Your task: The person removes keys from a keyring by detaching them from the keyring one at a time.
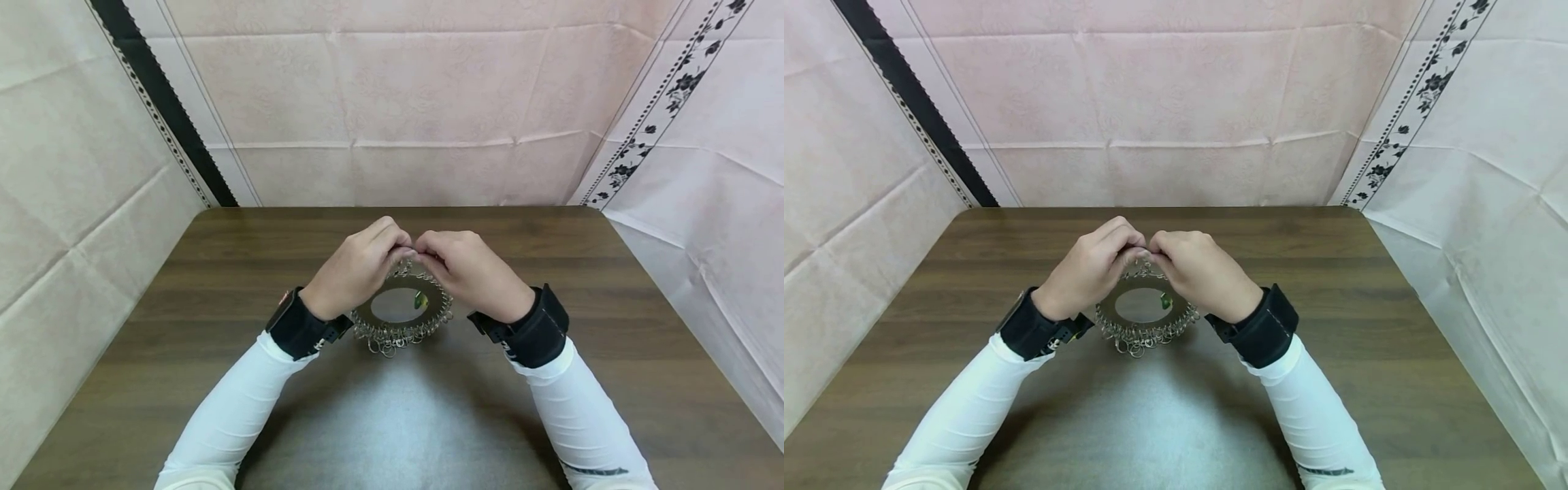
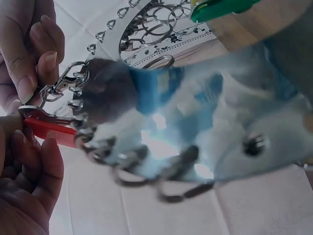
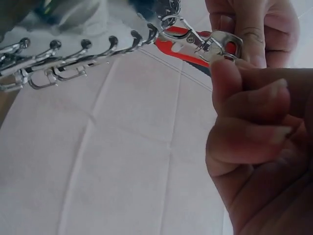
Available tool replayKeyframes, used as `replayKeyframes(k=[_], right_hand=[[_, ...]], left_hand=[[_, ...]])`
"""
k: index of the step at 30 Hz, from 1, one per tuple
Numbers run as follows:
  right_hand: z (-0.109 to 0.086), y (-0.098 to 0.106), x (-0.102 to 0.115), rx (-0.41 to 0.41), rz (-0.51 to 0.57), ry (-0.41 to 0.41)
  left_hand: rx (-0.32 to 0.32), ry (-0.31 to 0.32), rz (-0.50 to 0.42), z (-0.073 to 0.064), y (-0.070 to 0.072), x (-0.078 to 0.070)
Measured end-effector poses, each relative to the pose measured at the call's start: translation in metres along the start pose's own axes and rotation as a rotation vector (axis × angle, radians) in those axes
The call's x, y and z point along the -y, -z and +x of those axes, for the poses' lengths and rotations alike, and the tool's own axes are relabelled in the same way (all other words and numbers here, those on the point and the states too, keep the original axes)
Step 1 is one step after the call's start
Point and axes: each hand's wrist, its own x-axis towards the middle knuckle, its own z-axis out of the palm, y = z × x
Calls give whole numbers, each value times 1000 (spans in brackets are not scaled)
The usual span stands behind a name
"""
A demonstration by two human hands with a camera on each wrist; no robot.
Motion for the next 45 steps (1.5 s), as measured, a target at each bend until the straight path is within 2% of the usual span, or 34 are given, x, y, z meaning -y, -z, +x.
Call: replayKeyframes(k=[4,8,13,17,27,39,45], right_hand=[[1,-3,-4,-35,62,15],[1,-4,-7,-79,133,18],[3,-6,-7,-106,238,-23],[3,-8,-8,-134,267,-39],[4,-10,-6,-192,318,-59],[3,-9,-6,-205,399,-70],[3,-5,-8,-233,432,-105]], left_hand=[[-9,13,-4,0,1,0],[-28,57,-68,0,3,-1],[-50,113,-151,1,7,-1],[-64,130,-191,1,8,1],[-117,119,-241,2,8,2],[-161,120,-240,2,7,2],[-191,112,-240,3,7,3]])
